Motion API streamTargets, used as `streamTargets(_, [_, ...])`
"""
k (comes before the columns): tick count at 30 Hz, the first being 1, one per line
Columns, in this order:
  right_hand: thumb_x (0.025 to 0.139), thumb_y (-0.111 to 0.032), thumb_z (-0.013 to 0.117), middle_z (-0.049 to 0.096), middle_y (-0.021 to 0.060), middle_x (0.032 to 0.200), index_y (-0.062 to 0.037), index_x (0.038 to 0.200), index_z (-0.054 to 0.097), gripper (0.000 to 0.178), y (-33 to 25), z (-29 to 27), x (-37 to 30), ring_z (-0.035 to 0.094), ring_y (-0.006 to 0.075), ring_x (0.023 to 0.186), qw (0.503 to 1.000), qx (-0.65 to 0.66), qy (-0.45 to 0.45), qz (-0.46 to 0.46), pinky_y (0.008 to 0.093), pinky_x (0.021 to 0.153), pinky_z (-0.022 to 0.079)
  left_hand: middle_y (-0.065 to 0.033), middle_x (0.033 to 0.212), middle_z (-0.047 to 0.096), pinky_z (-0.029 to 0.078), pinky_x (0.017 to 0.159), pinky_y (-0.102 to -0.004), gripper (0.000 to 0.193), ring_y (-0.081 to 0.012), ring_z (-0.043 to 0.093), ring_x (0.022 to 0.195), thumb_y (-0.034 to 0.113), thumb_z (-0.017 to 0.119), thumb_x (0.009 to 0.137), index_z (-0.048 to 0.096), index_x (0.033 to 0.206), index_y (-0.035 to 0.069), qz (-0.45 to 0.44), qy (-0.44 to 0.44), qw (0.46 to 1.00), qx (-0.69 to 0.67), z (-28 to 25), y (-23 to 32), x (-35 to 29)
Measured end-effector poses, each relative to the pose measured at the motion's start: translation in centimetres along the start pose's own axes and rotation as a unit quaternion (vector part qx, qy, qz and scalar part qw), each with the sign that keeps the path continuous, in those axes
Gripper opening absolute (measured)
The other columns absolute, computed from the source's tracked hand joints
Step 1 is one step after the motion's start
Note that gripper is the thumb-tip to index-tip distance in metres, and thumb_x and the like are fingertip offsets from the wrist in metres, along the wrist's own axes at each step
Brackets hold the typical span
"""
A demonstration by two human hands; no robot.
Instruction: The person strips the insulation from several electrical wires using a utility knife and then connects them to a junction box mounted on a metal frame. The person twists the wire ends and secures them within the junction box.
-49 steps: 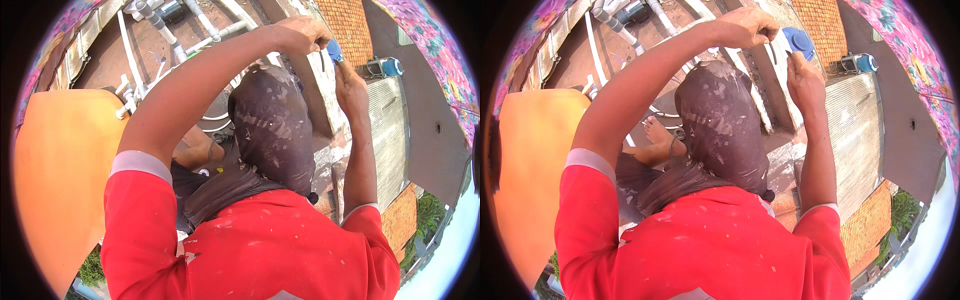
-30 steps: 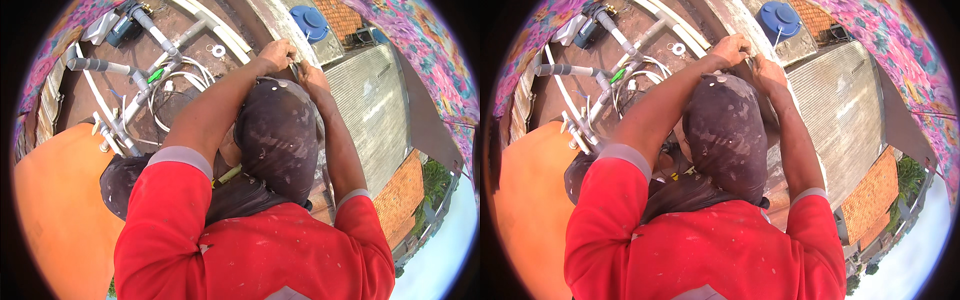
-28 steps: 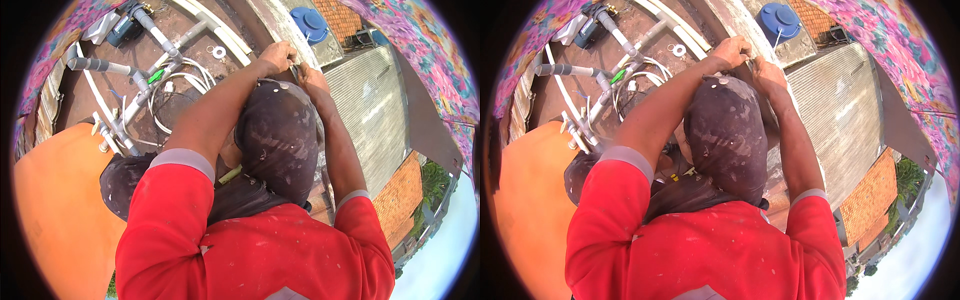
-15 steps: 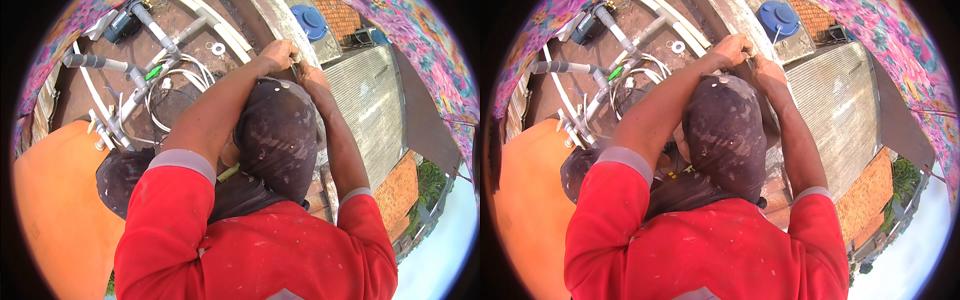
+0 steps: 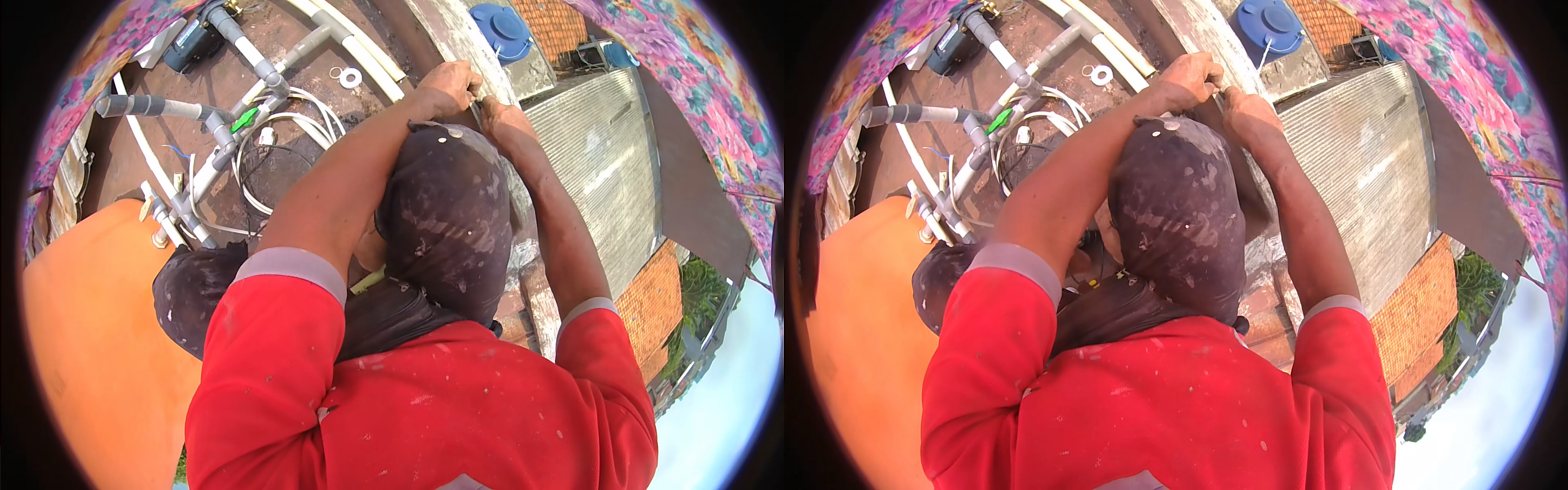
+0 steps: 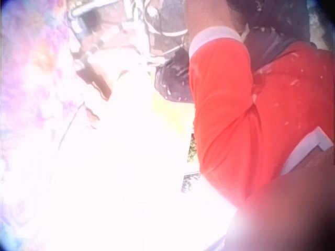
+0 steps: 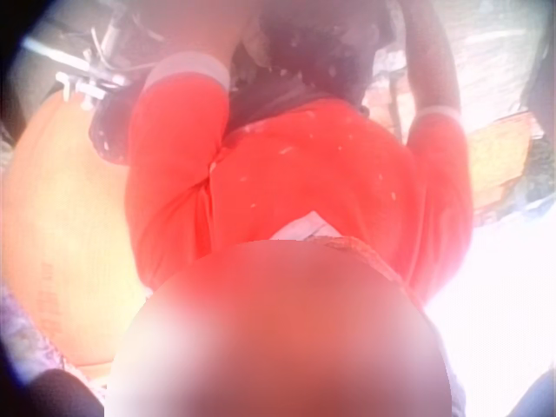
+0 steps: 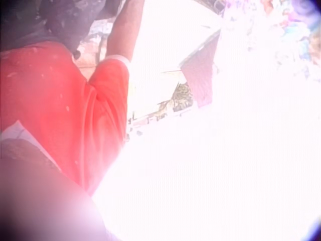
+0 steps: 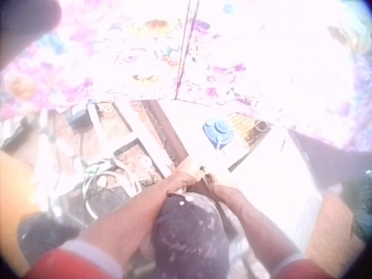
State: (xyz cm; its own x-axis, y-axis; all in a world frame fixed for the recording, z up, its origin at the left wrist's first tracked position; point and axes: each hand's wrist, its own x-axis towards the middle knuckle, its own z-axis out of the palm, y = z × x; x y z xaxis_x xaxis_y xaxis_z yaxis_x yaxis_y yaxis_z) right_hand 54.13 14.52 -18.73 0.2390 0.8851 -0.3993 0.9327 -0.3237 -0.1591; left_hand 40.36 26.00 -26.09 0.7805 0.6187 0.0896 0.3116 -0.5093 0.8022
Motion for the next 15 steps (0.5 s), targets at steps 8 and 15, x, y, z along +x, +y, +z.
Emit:
streamTargets(8, [0.104, -0.025, 0.050, 0.075, 0.0314, 0.109, -0.0053, 0.122, 0.066, 0.032, -0.6, -0.5, -1.2, 0.073, 0.0480, 0.110, 0.999, -0.013, -0.026, 0.031, 0.0586, 0.095, 0.056, -0.0170, 0.102, 0.067, 0.055, 0.089, -0.0481, 0.007, -0.0392, 0.069, 0.100, 0.008, 0.074, 0.084, 0.074, 0.091, 0.009, 0.023, 0.019, 1.000, -0.005, 0.2, -0.3, 0.0])
streamTargets(15, [0.102, -0.023, 0.050, 0.075, 0.0324, 0.105, -0.0047, 0.121, 0.066, 0.031, -0.3, 0.3, -1.7, 0.074, 0.0498, 0.104, 0.999, -0.025, -0.007, 0.027, 0.0605, 0.091, 0.057, -0.0174, 0.105, 0.068, 0.055, 0.091, -0.0483, 0.006, -0.0394, 0.069, 0.103, 0.009, 0.073, 0.085, 0.074, 0.091, 0.009, 0.001, 0.003, 1.000, 0.006, -0.2, 0.1, -0.2])
